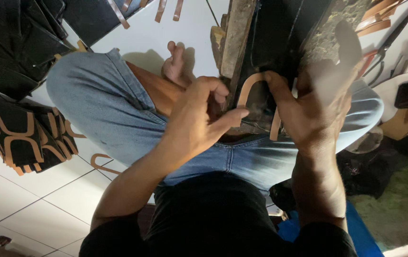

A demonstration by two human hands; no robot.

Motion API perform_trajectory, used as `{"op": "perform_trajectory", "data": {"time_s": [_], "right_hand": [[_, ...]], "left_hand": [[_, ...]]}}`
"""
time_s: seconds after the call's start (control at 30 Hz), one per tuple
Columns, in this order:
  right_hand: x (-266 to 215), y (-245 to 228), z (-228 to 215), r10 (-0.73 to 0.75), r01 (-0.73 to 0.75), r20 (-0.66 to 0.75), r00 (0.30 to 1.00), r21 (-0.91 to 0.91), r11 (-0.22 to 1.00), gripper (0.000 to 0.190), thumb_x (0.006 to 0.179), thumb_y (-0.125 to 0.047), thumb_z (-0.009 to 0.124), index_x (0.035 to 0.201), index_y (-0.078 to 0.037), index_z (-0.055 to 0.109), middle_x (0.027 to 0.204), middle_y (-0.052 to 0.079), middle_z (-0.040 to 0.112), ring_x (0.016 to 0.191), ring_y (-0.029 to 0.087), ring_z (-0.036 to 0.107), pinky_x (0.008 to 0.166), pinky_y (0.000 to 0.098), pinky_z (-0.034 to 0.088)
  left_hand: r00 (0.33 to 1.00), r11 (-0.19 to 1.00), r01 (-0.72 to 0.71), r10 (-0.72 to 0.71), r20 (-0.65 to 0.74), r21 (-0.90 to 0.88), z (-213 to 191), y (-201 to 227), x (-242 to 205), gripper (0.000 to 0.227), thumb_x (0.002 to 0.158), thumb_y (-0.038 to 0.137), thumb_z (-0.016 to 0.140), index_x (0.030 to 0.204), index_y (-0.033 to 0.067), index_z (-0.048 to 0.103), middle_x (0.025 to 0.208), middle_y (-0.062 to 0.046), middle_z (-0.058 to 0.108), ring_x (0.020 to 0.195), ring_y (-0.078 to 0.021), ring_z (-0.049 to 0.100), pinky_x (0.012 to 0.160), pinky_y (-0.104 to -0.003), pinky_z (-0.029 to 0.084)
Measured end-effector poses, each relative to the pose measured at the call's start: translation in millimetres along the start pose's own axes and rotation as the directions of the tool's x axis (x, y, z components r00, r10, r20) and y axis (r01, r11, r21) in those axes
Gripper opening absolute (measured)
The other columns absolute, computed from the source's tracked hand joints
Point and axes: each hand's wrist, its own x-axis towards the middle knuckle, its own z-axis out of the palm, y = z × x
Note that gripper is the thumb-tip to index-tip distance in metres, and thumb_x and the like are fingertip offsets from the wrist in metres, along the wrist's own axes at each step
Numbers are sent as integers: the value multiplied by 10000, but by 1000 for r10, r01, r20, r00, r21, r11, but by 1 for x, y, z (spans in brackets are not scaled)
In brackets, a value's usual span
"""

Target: The person sits on the floor and assembles sandals by applying glue to black insoles and attaching brown U-shaped straps. They repeatedly pick up insoles, apply adhesive, and press the straps into place.

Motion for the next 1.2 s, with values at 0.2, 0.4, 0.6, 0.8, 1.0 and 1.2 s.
{"op": "perform_trajectory", "data": {"time_s": [0.2,0.4,0.6,0.8,1.0,1.2], "right_hand": [[0,2,1,-41,42,-24,999,5,999,730,917,-75,922,1441,7,421,1045,94,518,742,165,587,778,343,543],[-1,23,-7,-252,250,-86,964,-31,968,593,936,-22,896,1390,-1,515,1229,173,493,776,183,578,866,365,553],[-32,43,-10,-352,352,-163,922,-28,935,542,1032,91,729,1454,-32,412,1320,232,556,980,238,672,1062,351,551],[-70,42,5,-257,281,-158,953,149,948,815,1032,78,715,1603,-36,145,1226,215,644,1073,282,722,980,347,585],[-87,48,5,-257,285,-157,954,201,937,919,982,78,739,1630,-78,107,1205,180,651,1035,271,674,954,374,559],[-95,49,8,-246,265,-114,963,205,942,963,928,38,783,1612,-70,113,1150,162,650,1029,270,658,995,403,511]], "left_hand": [[999,998,51,-51,15,-30,1,7,2,381,945,186,816,1113,-1,531,844,-49,649,701,-119,644,611,-249,517],[992,975,-123,120,27,187,-7,15,2,412,940,215,844,1200,18,593,985,-116,587,869,-196,587,716,-315,502],[782,600,-596,586,214,533,0,17,23,291,1022,115,806,1281,53,689,1352,-76,576,1240,-213,564,1000,-376,481],[723,437,-664,583,370,607,13,21,28,319,996,138,750,1294,33,703,1392,-66,569,1294,-234,544,1040,-379,471],[748,410,-628,554,366,661,19,26,30,251,1020,149,726,1244,37,698,1369,-47,578,1274,-223,544,1052,-385,460],[781,444,-584,536,321,680,26,29,26,285,997,141,728,1271,66,703,1341,-36,606,1262,-219,563,1024,-393,459]]}}
